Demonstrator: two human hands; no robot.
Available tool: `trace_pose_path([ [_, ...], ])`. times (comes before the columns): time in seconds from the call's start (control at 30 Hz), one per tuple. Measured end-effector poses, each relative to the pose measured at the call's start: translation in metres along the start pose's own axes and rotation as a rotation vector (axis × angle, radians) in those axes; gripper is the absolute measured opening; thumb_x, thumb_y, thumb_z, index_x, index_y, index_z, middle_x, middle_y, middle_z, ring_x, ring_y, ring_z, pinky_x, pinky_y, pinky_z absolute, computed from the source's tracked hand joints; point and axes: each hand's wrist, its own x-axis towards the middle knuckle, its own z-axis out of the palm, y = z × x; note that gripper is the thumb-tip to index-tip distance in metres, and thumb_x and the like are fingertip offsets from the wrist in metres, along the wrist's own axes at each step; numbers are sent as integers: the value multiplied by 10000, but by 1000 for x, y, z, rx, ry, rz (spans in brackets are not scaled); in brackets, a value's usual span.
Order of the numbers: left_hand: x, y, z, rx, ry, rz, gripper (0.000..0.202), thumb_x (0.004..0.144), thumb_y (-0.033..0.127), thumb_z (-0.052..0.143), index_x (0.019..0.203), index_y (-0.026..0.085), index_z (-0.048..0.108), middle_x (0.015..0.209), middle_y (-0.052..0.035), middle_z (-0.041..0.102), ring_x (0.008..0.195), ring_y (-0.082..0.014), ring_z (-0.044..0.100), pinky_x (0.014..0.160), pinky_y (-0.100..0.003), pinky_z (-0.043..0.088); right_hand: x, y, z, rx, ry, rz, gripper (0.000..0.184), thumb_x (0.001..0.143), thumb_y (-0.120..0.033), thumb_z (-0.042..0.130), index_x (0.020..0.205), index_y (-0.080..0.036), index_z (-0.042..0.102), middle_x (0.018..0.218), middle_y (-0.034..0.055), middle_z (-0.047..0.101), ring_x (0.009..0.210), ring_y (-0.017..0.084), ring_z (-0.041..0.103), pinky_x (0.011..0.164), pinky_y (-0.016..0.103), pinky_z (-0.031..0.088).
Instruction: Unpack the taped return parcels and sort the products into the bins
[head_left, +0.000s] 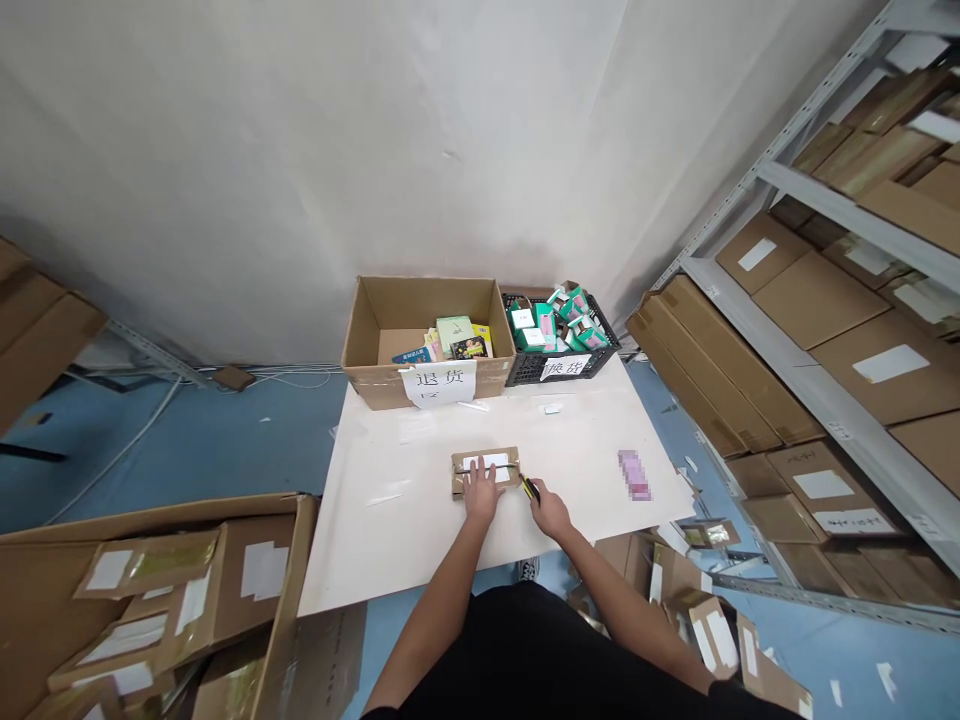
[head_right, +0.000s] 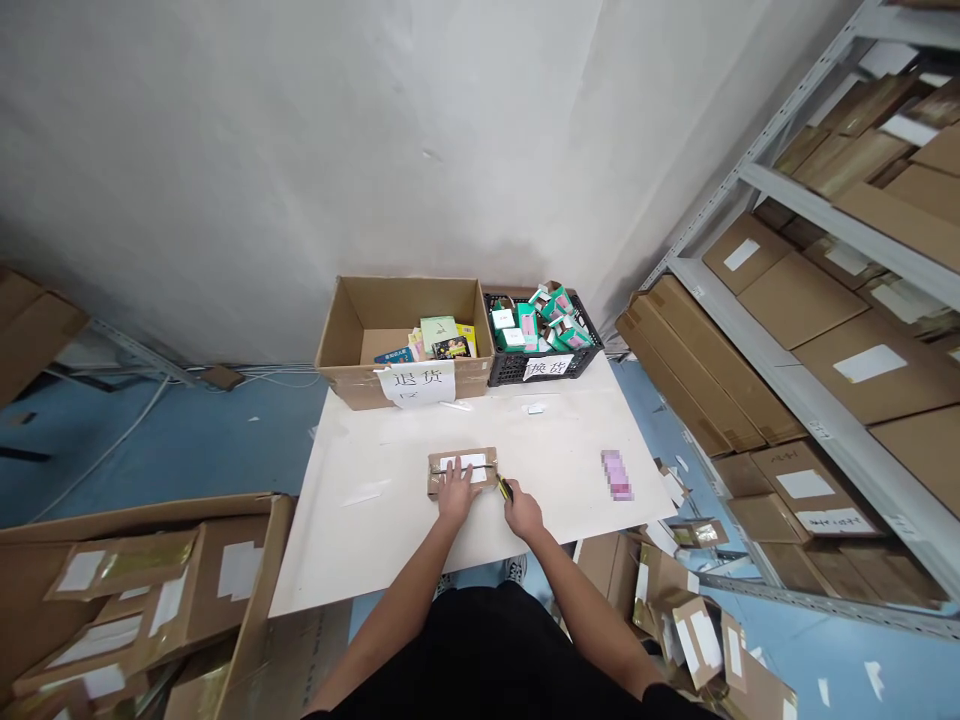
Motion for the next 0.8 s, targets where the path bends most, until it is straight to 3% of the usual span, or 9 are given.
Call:
trace_pose_path([
  [0.1,4,-16,-13,-33,43,53,658,948,461,643,1557,248,514,1686,-145,382,1560,-374,319,1229,-546,344,-7,27,18,328,154,82,458,1015,-330,445,1462,-234,454,855,23,739,710,203,715,673,268,488],
  [0.17,11,-29,-24,-33,70,34,610,996,455,547,1564,237,502,1695,-140,365,1575,-362,284,1249,-551,304,-6,37,31,556,168,180,422,966,-491,545,1268,-198,573,705,-19,666,522,175,634,563,260,467],
  [0.23,17,-41,-32,-20,53,-23,581,1027,410,461,1584,242,471,1707,-133,343,1591,-358,240,1257,-572,269,-2,36,46,794,128,228,463,825,-617,703,996,-196,612,613,-45,599,456,158,583,511,258,449],
  [0.3,20,-45,-36,1,36,-53,579,1030,355,419,1596,239,449,1692,-147,365,1584,-373,243,1246,-592,262,5,25,60,1046,77,216,532,698,-663,800,869,-209,583,631,-23,619,537,176,640,537,260,475],
  [0.4,13,-40,-33,55,57,-29,624,976,272,461,1595,201,446,1597,-209,467,1498,-411,356,1185,-596,329,21,0,74,1340,51,191,585,651,-679,833,931,-216,612,862,56,722,831,225,733,663,279,550],
  [0.47,3,-32,-27,84,39,-37,691,924,253,521,1602,168,422,1480,-243,553,1377,-418,467,1111,-581,398,35,-13,71,1429,94,194,599,653,-678,837,983,-226,625,961,67,730,944,230,727,723,286,568],
  [0.6,-13,-11,-17,59,-75,-4,634,975,261,422,1591,110,415,1336,-241,630,1193,-358,591,1022,-504,471,68,-16,38,1460,124,173,588,685,-706,790,971,-221,622,888,39,712,861,217,711,682,278,557],
  [0.7,-17,1,-15,39,-90,60,616,999,231,338,1607,157,399,1588,-213,472,1287,-358,561,1033,-502,485,84,-6,13,1433,124,205,565,696,-681,794,961,-209,633,897,47,727,883,223,715,694,274,552],
  [0.8,-16,3,-14,20,-144,133,682,954,154,377,1634,213,354,1731,-117,288,1442,-351,454,1066,-484,485,85,0,5,1428,108,283,512,739,-631,797,981,-206,645,981,77,753,962,235,730,746,285,558],
])
